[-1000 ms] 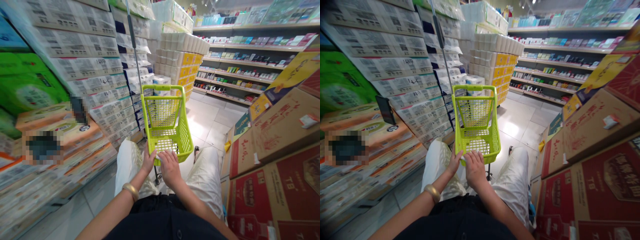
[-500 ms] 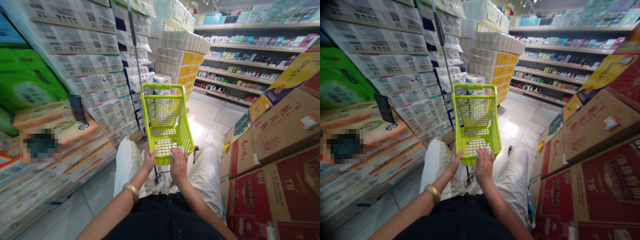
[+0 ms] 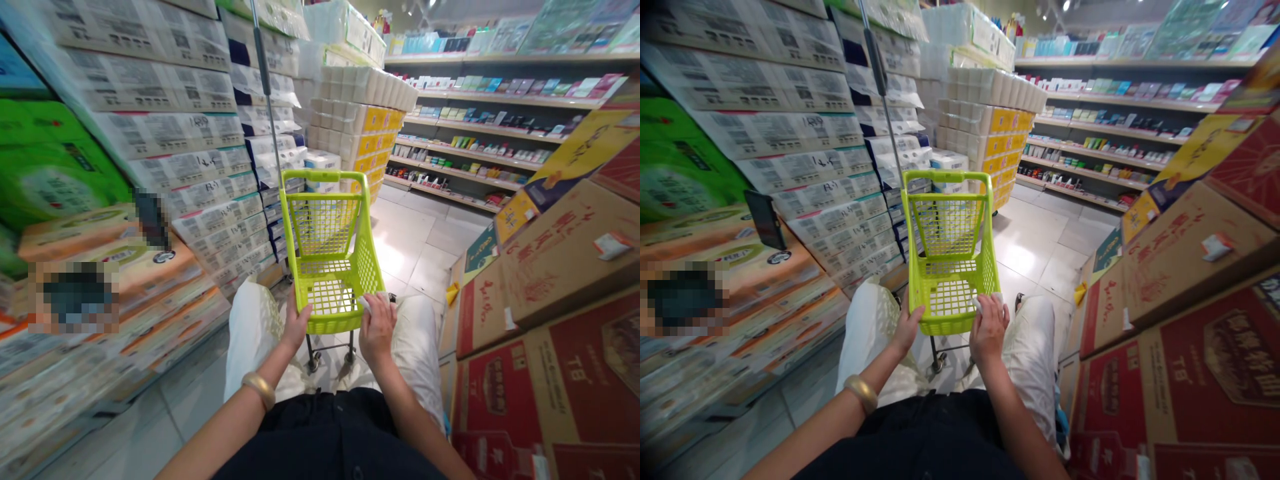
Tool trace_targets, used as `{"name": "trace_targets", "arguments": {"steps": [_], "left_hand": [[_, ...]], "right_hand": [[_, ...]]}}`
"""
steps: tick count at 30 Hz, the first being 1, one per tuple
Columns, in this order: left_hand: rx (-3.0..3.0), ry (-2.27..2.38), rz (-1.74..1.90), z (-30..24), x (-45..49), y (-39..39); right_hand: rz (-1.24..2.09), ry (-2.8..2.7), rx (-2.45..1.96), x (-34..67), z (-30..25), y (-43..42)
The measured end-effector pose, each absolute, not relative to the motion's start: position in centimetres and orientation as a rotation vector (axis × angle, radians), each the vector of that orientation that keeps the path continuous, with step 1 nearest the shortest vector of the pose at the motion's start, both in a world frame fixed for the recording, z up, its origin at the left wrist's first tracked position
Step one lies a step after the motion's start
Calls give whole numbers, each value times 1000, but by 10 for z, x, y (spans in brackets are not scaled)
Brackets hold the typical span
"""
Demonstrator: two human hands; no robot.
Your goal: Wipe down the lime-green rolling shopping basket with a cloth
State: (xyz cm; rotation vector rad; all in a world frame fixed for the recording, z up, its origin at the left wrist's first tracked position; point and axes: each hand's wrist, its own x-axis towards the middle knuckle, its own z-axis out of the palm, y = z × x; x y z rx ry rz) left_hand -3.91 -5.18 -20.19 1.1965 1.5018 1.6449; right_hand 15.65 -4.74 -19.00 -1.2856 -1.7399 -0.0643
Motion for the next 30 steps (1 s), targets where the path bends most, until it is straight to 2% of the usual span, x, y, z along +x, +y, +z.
{"name": "trace_targets", "arguments": {"steps": [12, 30], "left_hand": [[998, 1402, 1579, -186, -68, -66], [917, 1323, 1423, -180, -109, -59]], "right_hand": [[65, -1945, -1127, 136, -180, -78], [50, -2069, -972, 119, -176, -104]]}}
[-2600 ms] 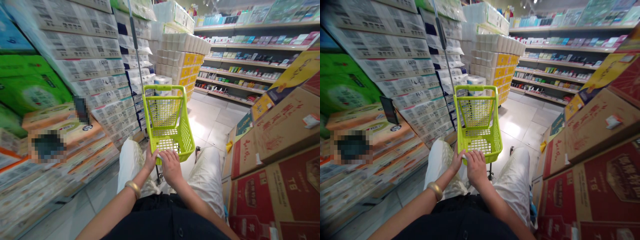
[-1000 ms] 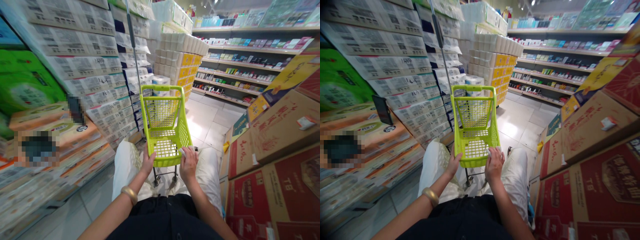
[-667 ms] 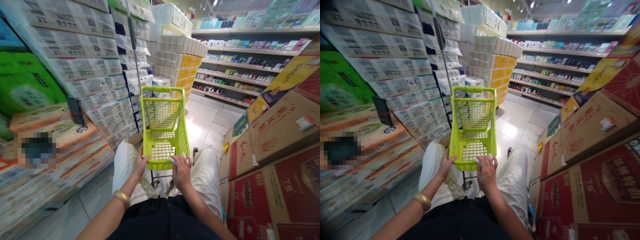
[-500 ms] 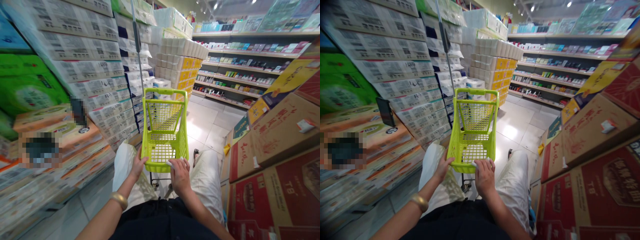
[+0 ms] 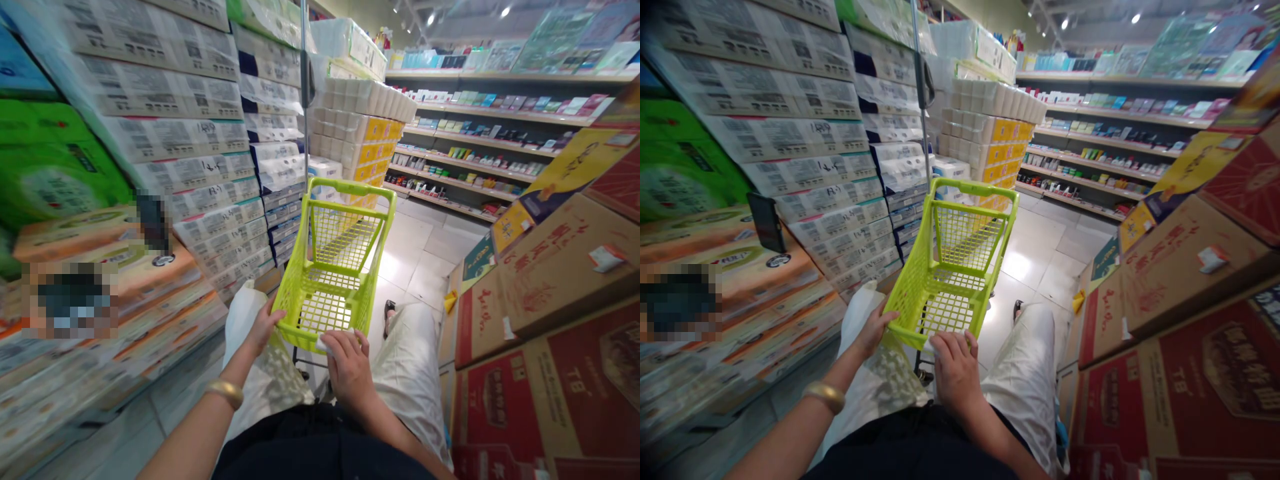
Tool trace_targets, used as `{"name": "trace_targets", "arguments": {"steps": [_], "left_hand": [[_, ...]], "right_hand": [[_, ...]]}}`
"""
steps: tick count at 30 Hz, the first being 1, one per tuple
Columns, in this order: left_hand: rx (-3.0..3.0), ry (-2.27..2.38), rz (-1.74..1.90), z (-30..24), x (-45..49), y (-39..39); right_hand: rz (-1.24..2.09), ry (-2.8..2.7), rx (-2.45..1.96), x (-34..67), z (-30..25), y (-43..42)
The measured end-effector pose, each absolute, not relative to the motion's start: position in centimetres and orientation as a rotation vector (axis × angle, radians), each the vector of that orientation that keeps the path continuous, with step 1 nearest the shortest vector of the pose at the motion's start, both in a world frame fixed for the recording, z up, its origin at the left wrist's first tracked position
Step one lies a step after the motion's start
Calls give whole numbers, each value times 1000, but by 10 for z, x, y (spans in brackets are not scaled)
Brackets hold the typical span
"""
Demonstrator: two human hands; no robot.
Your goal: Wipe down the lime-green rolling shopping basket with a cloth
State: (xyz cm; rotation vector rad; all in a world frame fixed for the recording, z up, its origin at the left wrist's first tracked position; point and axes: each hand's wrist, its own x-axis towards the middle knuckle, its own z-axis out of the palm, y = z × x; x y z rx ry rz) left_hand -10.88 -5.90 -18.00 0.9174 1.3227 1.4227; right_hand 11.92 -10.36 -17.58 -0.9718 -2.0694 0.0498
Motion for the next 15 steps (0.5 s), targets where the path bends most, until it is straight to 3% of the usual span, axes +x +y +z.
{"name": "trace_targets", "arguments": {"steps": [9, 15], "left_hand": [[1138, 1968, 1595, -187, -128, -47], [1519, 2334, 1735, -160, -113, -54]], "right_hand": [[57, -2003, -824, 120, -169, -109], [45, -1933, -892, 127, -168, -102]]}}
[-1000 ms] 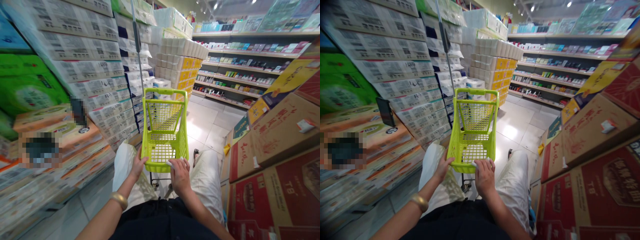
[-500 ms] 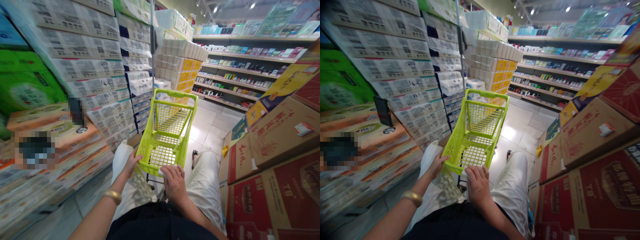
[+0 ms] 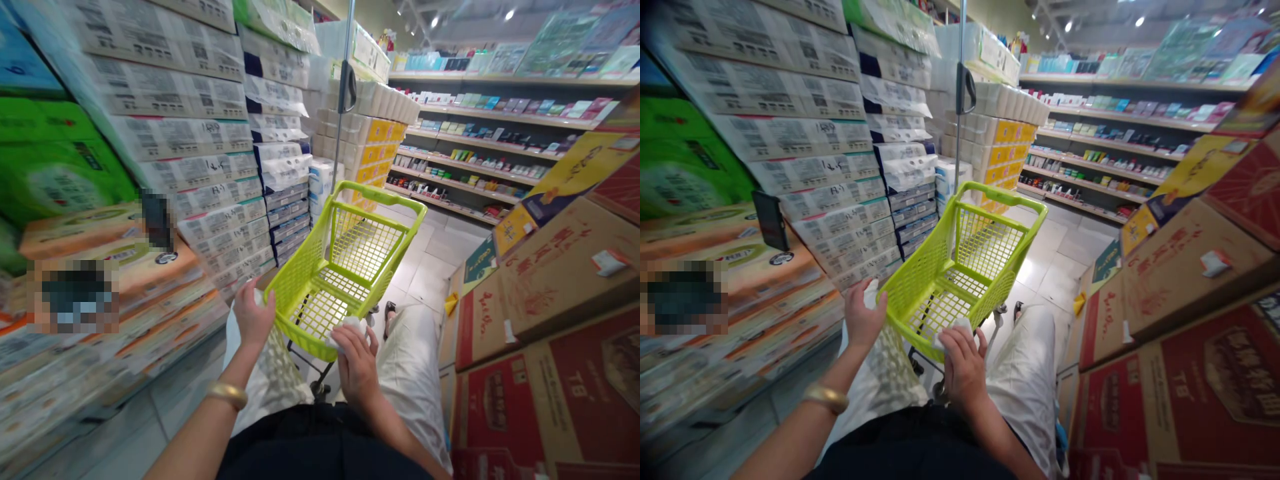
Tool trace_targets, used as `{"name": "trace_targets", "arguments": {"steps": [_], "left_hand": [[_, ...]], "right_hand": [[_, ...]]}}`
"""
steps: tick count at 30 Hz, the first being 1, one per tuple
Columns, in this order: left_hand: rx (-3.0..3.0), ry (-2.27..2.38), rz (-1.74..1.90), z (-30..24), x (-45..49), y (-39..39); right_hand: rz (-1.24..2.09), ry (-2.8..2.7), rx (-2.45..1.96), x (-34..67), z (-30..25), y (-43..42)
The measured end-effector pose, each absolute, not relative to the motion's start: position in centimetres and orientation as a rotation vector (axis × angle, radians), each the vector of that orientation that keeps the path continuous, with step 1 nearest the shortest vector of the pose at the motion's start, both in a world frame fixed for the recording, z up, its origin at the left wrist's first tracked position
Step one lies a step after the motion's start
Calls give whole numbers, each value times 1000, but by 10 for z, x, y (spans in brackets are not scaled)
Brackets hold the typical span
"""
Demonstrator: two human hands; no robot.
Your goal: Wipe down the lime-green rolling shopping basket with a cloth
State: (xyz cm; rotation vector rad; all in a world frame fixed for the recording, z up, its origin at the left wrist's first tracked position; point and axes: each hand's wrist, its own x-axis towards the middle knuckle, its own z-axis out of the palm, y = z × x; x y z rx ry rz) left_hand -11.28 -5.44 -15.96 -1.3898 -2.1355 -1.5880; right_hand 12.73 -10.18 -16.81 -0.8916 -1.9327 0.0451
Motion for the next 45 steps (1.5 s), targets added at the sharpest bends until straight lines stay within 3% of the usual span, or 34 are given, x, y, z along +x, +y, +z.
{"name": "trace_targets", "arguments": {"steps": [5, 9, 15, 23, 31, 39, 45], "left_hand": [[-2079, -1813, -1508, -144, -60, -70], [-2379, -1960, -1182, -145, -42, -76], [-2385, -2047, -930, -143, -45, -76], [-2429, -1996, -848, -144, -48, -74], [-2401, -2026, -864, -145, -50, -72], [-2425, -1984, -882, -144, -49, -73], [-2386, -2007, -751, -147, -50, -73]], "right_hand": [[15, -2065, -842, 118, -170, -99], [-42, -2107, -863, 133, -167, -66], [-46, -1856, -1122, 154, -162, -15], [115, -2097, -823, 108, -164, -82], [26, -1934, -960, 143, -168, -27], [92, -2084, -777, 104, -177, -89], [75, -2058, -816, 136, -167, -40]]}}
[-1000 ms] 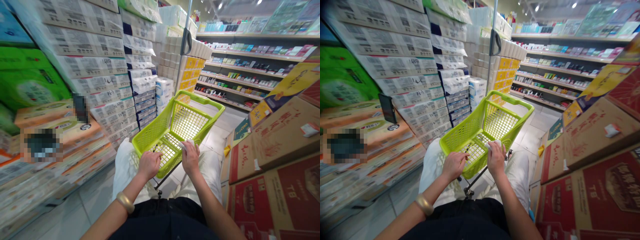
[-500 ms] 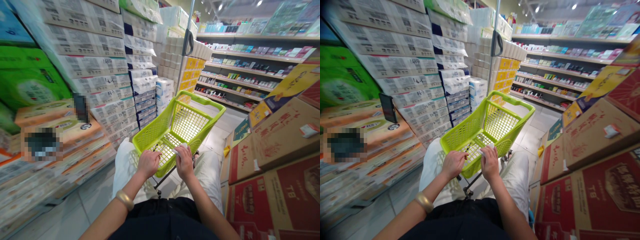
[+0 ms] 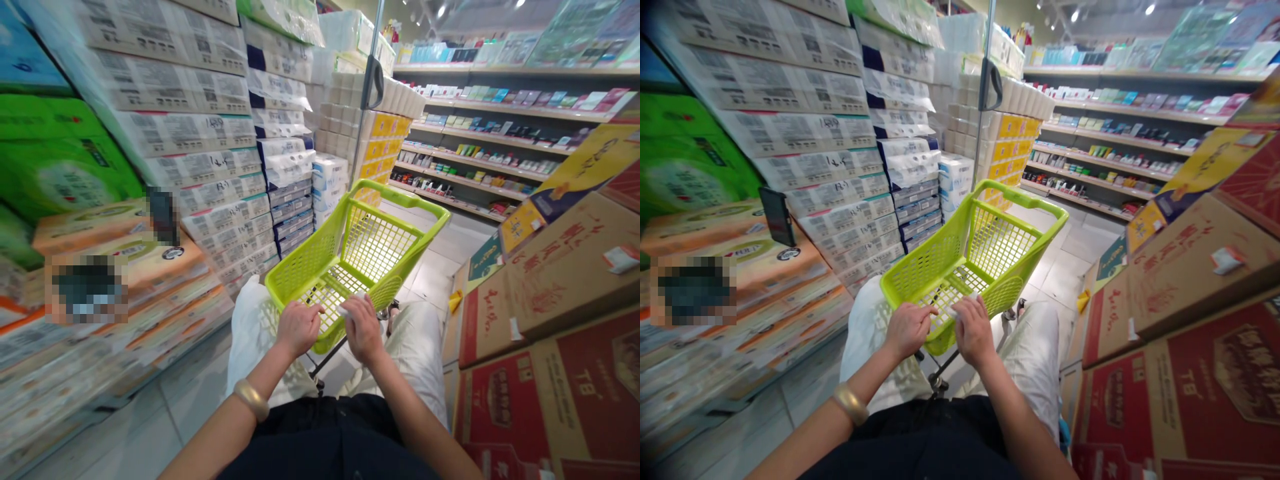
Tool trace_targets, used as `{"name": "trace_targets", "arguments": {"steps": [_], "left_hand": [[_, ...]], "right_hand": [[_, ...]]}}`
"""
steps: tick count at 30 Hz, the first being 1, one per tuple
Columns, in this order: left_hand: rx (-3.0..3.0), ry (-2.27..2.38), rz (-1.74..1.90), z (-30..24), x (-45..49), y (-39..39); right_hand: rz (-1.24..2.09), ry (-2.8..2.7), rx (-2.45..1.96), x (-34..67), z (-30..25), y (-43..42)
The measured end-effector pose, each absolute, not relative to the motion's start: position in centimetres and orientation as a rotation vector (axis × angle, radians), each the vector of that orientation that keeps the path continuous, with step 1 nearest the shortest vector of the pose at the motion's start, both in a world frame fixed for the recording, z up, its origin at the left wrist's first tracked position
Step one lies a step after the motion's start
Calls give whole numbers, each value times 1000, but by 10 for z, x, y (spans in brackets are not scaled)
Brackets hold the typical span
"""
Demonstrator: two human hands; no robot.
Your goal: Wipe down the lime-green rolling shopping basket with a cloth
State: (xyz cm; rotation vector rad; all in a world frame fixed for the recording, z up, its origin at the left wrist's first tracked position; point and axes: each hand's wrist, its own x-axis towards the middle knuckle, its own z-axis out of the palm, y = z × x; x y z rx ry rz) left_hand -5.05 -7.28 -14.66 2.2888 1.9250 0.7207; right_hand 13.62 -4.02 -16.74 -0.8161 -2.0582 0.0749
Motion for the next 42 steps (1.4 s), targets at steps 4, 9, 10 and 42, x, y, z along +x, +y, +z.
{"name": "trace_targets", "arguments": {"steps": [4, 9, 10, 42], "left_hand": [[2297, 1956, 693, -148, -50, -73], [2285, 1969, 710, -148, -50, -74], [2286, 1966, 703, -148, -50, -74], [2284, 1968, 585, -145, -47, -69]], "right_hand": [[77, -1904, -977, 146, -163, -16], [105, -1962, -920, 119, -172, -60], [109, -1992, -892, 115, -174, -70], [130, -1953, -882, 116, -169, -56]]}}
